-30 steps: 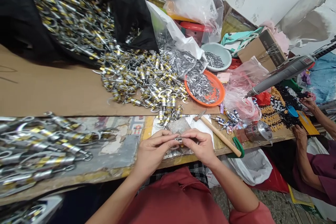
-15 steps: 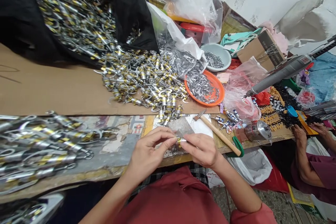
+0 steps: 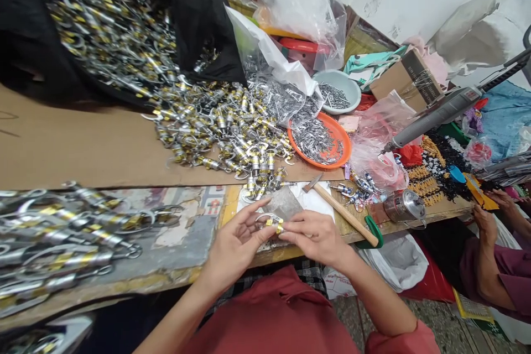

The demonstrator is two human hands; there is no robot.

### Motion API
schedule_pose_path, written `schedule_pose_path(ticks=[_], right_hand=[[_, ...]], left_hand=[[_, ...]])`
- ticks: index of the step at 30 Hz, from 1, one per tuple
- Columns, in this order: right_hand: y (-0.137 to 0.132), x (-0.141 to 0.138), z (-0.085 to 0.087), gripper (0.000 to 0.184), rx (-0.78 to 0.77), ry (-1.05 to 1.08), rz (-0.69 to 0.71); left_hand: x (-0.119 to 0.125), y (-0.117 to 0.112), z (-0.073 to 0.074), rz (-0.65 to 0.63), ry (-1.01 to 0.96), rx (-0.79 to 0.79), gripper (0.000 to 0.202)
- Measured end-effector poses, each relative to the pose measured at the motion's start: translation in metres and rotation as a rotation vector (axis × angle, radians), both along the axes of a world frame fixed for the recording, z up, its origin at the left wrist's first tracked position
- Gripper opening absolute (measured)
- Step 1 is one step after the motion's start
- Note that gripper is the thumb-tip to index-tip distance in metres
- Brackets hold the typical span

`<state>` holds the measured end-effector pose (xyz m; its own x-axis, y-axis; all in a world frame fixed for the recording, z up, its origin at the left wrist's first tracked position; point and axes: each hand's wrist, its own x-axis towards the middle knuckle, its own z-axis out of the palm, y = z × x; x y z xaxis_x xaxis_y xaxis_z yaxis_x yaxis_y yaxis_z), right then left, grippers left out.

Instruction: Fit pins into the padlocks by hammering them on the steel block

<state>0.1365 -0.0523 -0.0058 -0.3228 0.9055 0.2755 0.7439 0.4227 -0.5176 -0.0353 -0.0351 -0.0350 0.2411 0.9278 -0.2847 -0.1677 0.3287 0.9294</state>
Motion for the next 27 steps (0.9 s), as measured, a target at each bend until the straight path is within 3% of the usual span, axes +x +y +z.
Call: schedule_pose_path(ticks=[2, 6, 8, 11, 17, 22, 27], right_hand=[[0.026, 0.021, 0.006, 0.022, -0.057, -0.128, -0.083], [0.098, 0.082, 0.009, 0.033, -0.081, -0.321, -0.385], [0.129, 0.105, 0.004, 0.03, -0.163, -0.418, -0.42], [0.156, 0.113, -0.007, 0.019, -0.259, -0.525, -0.403], [0.163, 0.1, -0.019, 0.026, -0.252, -0.55, -0.42], [0.159, 0.111, -0.023, 0.027, -0.155, -0.417, -0.522], [0.155, 0.112, -0.014, 0.028, -0.099, -0.273, -0.563]], left_hand=[[0.0, 0.003, -0.003, -0.039, -0.033, -0.018, 0.063], [-0.004, 0.01, -0.002, -0.156, -0.027, -0.028, 0.066], [-0.006, 0.012, 0.0, -0.191, 0.019, -0.024, 0.066], [-0.007, 0.014, 0.003, -0.217, 0.056, -0.029, 0.067], [-0.008, 0.016, 0.003, -0.287, 0.066, -0.042, 0.071], [-0.008, 0.017, -0.003, -0.279, 0.011, -0.086, 0.072], [-0.008, 0.019, -0.008, -0.238, -0.041, -0.14, 0.079]])
